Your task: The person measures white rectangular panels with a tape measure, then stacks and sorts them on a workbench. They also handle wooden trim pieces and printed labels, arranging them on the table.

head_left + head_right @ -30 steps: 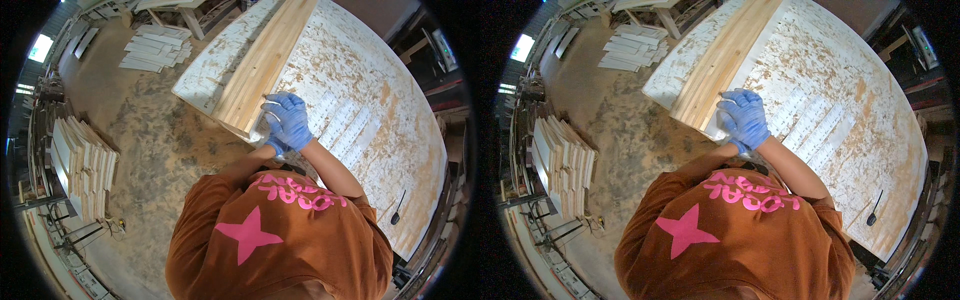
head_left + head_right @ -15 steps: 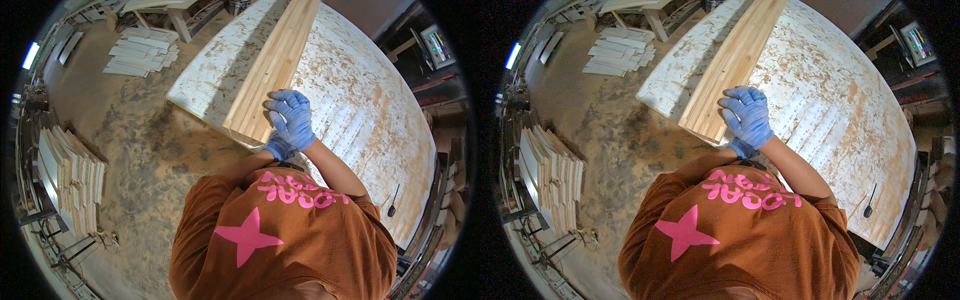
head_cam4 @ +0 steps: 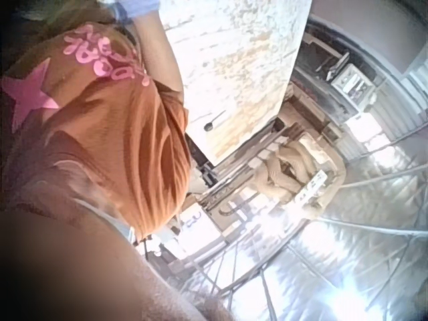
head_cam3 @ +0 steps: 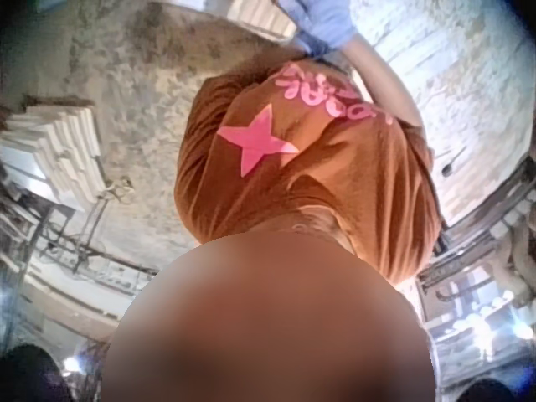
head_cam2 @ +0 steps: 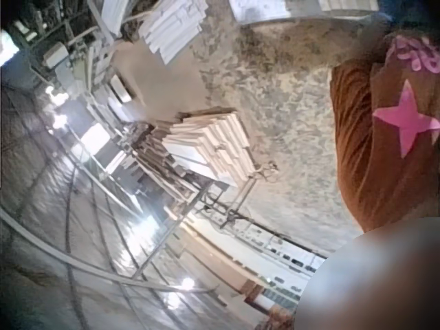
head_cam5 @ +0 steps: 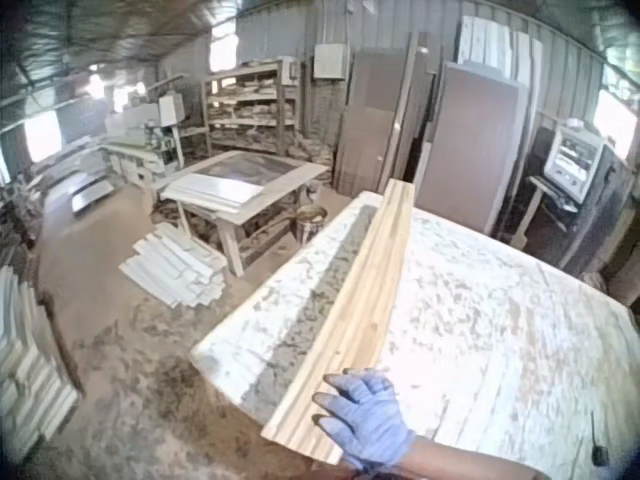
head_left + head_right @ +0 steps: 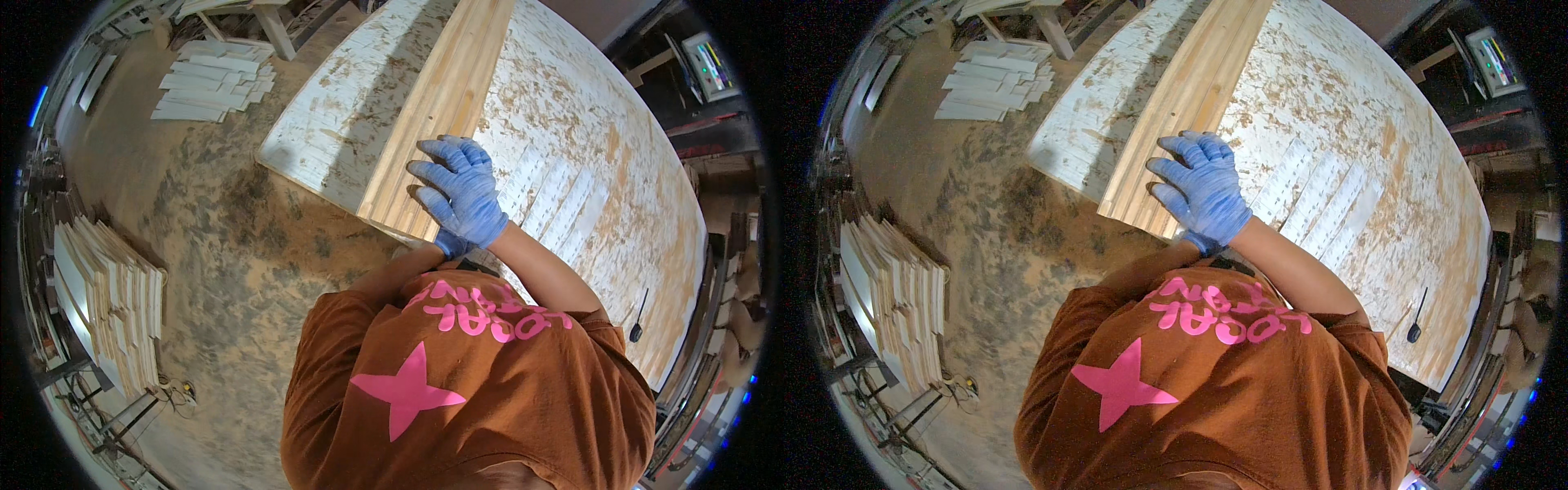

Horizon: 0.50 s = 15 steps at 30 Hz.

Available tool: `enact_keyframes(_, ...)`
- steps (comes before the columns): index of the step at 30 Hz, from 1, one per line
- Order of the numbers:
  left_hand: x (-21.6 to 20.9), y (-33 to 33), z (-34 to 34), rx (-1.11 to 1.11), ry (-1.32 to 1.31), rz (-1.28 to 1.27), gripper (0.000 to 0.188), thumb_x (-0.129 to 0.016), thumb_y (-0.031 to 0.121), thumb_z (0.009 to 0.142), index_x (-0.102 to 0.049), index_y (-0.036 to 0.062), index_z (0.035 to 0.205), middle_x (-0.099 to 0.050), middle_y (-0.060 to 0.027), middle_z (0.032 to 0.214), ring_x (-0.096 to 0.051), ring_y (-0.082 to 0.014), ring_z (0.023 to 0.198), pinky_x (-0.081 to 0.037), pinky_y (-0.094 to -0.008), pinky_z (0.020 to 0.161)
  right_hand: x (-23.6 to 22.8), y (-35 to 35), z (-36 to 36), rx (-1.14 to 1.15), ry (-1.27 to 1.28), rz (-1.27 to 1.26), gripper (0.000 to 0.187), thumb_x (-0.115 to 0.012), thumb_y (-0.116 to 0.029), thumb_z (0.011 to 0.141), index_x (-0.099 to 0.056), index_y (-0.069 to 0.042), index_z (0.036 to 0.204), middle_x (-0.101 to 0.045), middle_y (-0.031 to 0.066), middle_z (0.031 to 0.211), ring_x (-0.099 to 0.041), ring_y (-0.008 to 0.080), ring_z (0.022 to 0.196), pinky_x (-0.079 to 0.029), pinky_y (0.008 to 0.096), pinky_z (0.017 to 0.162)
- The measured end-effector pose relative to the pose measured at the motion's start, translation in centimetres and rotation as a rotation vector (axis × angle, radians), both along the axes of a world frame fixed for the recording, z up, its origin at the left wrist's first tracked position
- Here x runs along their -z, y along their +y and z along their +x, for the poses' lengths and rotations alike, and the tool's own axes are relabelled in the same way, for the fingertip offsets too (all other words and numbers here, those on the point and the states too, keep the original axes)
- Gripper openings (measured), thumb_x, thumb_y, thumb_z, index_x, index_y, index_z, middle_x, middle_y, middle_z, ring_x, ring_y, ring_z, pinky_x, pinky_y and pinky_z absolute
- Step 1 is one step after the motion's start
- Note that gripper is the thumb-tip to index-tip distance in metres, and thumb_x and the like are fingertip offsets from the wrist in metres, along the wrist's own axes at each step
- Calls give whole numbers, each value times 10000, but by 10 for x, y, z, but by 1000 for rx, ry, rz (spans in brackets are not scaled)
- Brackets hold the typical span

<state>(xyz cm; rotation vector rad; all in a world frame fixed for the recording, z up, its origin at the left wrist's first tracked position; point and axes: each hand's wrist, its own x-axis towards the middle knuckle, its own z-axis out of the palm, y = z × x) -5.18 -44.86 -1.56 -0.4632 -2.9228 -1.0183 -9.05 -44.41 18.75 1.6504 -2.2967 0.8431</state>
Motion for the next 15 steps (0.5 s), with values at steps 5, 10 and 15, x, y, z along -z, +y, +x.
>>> enact_keyframes(5,4,-2,2,24,3,9,500,-548,341,963,-483,66,1375,-482,-159,1386,-437,-309,1298,-321,-415,1114,1,-4,3,24,-66,-24,330,-675,-343,851,-696,-151,1119,-582,107,1261,-498,341,1201,-310,462,1072)
enact_keyframes(10,0,-15,7,115,-1,11,511,-554,343,964,-473,63,1383,-472,-158,1395,-432,-305,1306,-321,-414,1115,9,-8,8,24,-68,54,430,-582,-485,891,-675,-160,1157,-544,123,1331,-438,356,1283,-236,544,1109)
enact_keyframes(15,0,-23,7,122,21,-9,522,-561,345,966,-462,59,1390,-462,-157,1403,-426,-301,1314,-320,-414,1115,4,-20,18,5,-144,46,511,-574,-550,858,-660,-195,1214,-493,132,1422,-393,368,1347,-194,560,1137)
